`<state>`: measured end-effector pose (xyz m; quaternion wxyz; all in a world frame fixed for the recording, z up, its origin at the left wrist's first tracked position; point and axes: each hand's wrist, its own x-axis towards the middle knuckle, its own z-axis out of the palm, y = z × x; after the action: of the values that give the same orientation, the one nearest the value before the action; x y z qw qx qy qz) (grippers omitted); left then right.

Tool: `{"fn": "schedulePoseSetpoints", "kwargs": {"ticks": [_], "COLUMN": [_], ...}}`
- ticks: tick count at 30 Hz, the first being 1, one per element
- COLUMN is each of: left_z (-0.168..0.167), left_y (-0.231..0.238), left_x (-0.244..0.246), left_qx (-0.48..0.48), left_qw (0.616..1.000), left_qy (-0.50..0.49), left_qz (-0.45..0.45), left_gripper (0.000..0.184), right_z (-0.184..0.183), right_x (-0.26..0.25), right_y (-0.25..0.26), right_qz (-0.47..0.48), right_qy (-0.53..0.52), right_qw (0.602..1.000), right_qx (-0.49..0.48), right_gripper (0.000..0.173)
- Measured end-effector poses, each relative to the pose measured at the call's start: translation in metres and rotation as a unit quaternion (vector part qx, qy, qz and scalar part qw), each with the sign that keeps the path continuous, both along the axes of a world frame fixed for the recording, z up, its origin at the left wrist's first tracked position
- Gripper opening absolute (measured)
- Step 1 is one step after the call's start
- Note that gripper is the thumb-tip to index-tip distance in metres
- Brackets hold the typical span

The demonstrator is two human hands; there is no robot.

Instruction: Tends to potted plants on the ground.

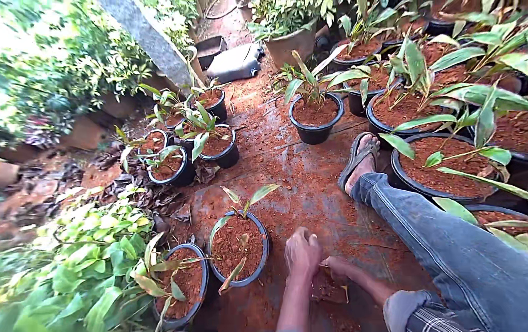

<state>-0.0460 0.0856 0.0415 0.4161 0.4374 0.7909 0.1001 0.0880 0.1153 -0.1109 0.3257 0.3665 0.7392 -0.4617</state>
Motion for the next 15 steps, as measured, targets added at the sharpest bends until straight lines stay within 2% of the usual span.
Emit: {"fn": "schedulePoseSetpoints", "kwargs": {"ticks": [2, 5, 7, 10, 12, 15], "left_z": [0.018, 0.016, 0.018, 0.030, 0.040, 0.049], "left_y": [0.025, 0.055, 0.064, 0.059, 0.050, 0.038], "left_x": [-0.016, -0.059, -0.095, -0.136, -0.150, -0.160], "left_qx": [0.039, 0.053, -0.006, -0.124, -0.188, -0.210], "left_qw": [0.992, 0.953, 0.925, 0.890, 0.873, 0.861], "left_qy": [0.092, 0.223, 0.292, 0.359, 0.370, 0.367], "left_qz": [-0.075, -0.196, -0.244, -0.253, -0.255, -0.281], "left_gripper": [0.042, 0.044, 0.047, 0.047, 0.044, 0.035], "right_z": [0.000, 0.006, 0.005, -0.002, -0.005, -0.003], "right_x": [0.002, 0.005, 0.007, 0.010, 0.011, 0.009], "right_y": [0.003, 0.005, 0.010, 0.014, 0.015, 0.019], "right_qz": [-0.015, -0.049, -0.070, -0.122, -0.173, -0.245], "right_qy": [0.006, -0.009, -0.007, 0.015, 0.036, 0.056], "right_qw": [1.000, 0.999, 0.997, 0.992, 0.984, 0.966], "right_qx": [-0.001, -0.004, -0.010, -0.017, -0.033, -0.062], "right_gripper": [0.040, 0.040, 0.041, 0.040, 0.039, 0.042]}}
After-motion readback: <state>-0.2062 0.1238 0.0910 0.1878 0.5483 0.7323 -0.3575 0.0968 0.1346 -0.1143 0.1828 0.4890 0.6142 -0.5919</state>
